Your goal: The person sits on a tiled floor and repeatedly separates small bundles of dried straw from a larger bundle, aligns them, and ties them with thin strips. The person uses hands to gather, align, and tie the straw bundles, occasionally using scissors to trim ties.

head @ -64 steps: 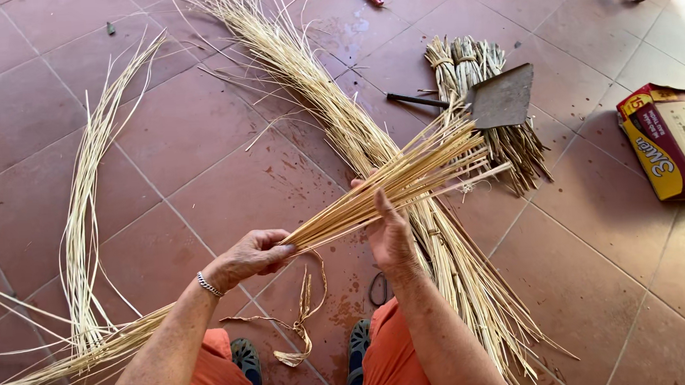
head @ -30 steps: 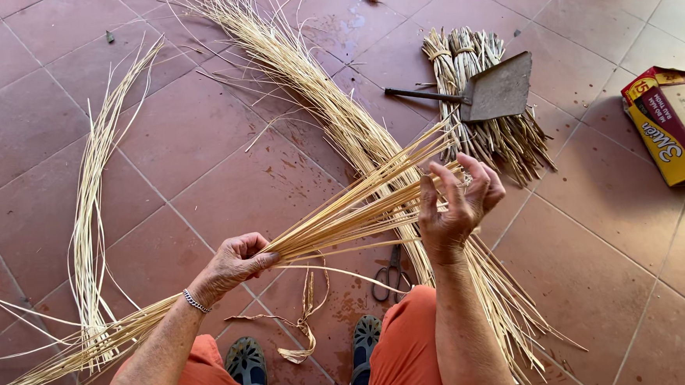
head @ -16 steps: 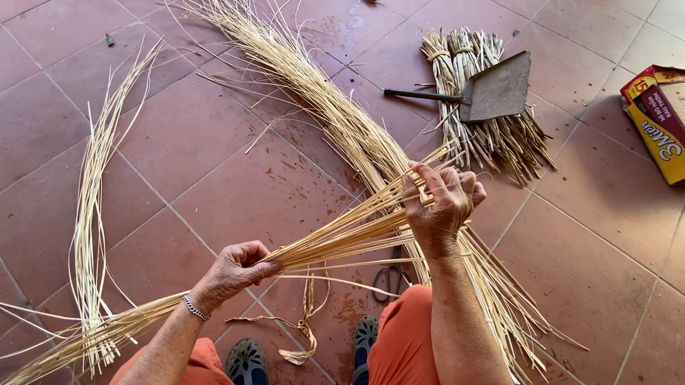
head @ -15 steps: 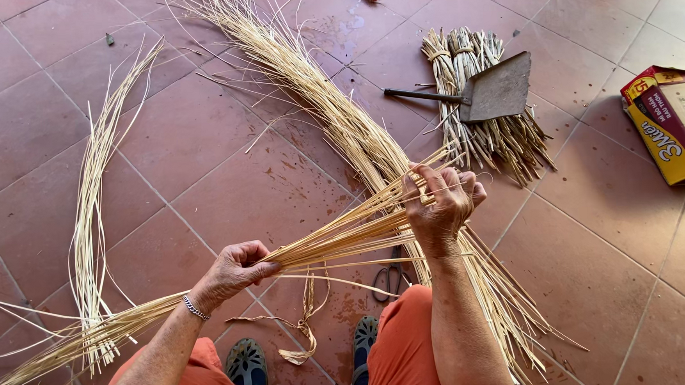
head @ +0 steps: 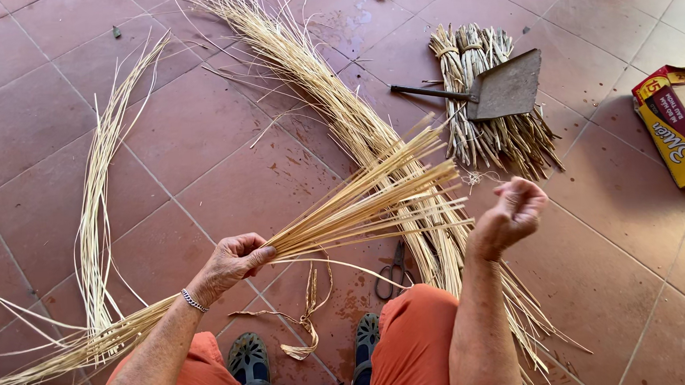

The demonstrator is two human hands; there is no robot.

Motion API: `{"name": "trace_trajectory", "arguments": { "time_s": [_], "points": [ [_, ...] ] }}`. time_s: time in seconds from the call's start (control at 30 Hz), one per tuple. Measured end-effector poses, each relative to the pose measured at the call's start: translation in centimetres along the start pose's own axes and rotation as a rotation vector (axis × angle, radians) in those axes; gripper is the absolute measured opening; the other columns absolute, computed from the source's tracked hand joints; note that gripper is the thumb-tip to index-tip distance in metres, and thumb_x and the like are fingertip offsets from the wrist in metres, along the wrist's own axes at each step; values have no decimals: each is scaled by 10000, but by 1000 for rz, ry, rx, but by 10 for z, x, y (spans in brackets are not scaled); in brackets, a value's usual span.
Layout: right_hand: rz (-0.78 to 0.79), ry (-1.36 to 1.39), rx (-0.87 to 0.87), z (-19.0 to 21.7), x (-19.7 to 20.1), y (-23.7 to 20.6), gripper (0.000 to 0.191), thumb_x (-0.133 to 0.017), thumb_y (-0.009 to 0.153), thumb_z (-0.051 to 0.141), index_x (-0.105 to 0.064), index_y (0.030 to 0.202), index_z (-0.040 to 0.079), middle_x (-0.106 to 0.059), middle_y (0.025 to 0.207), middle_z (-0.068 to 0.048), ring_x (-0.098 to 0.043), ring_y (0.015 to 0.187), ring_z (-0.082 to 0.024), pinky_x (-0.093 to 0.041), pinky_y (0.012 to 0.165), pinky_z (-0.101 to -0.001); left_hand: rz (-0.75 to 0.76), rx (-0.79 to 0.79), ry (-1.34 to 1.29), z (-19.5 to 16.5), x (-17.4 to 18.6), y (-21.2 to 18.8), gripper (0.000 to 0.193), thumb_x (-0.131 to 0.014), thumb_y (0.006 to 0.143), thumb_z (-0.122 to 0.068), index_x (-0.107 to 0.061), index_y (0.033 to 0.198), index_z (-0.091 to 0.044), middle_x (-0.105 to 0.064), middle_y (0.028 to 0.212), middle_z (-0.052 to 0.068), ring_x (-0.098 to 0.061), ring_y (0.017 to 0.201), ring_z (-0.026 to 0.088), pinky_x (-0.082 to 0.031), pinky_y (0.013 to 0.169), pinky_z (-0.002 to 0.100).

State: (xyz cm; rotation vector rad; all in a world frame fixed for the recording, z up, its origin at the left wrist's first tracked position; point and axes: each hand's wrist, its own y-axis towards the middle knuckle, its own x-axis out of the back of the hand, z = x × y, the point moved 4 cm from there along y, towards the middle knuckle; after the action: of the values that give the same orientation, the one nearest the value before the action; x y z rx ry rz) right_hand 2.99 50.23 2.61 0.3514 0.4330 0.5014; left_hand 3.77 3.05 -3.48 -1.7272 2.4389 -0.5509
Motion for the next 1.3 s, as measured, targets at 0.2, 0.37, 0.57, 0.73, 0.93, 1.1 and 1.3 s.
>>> {"name": "trace_trajectory", "arguments": {
  "time_s": [0.2, 0.37, 0.57, 0.73, 0.93, 1.1, 1.3],
  "points": [
    [30, -176, 89, -13, 18, 16, 78, -691, 1019, 79, -627, 989, 48, -666, 955, -94, -642, 888, -172, -565, 835, -265, 28, 22, -20, 4, -3, 1, 267, -728, 919, -331, -772, 911, -67, -559, 600, -41, -462, 532, 54, -389, 478, 226],
    [60, -573, 325, 21, 16, 21, 291, -780, 914, 101, -621, 1146, 23, -589, 1258, -198, -549, 1217, -295, -456, 1076, -442, 26, 40, -12, 4, -3, 1, 304, -700, 933, -371, -772, 900, -77, -545, 571, -41, -444, 504, 59, -377, 462, 236],
    [113, -526, 581, 58, 0, -2, 70, -803, 1021, 129, -740, 1044, 110, -681, 1291, -89, -539, 1327, -250, -405, 1239, -454, 11, 64, -18, 5, -3, 1, 299, -702, 929, -372, -792, 911, -88, -568, 569, -26, -449, 498, 57, -368, 452, 235],
    [375, -576, 606, 56, -29, -34, 59, -801, 1016, 199, -754, 1028, 164, -737, 1176, 9, -566, 1180, -173, -380, 1116, -385, -4, 44, -11, 5, -3, -1, 293, -721, 917, -357, -804, 926, -76, -594, 597, -30, -494, 522, 53, -390, 457, 224],
    [513, -661, 690, 66, -62, -55, 229, -766, 1000, 319, -767, 1137, 137, -739, 1140, 8, -559, 1155, -188, -307, 1087, -405, -20, -37, 53, 2, -6, 0, 266, -751, 901, -325, -808, 952, -70, -648, 681, -47, -554, 592, 43, -454, 513, 206],
    [615, -579, 581, 65, -70, -64, 218, -764, 1001, 352, -772, 1114, 165, -755, 1111, 36, -577, 1131, -166, -318, 1068, -387, -26, -50, 63, 1, -5, 1, 252, -752, 904, -306, -806, 953, -65, -671, 713, -50, -566, 617, 41, -485, 543, 204],
    [581, -445, 335, 35, -64, -58, 168, -814, 940, 319, -736, 908, 174, -738, 984, 45, -573, 1047, -139, -338, 1071, -369, -26, -40, 102, 1, -4, -1, 256, -762, 884, -318, -806, 970, -81, -693, 709, -33, -584, 616, 44, -507, 552, 209]
  ]
}}
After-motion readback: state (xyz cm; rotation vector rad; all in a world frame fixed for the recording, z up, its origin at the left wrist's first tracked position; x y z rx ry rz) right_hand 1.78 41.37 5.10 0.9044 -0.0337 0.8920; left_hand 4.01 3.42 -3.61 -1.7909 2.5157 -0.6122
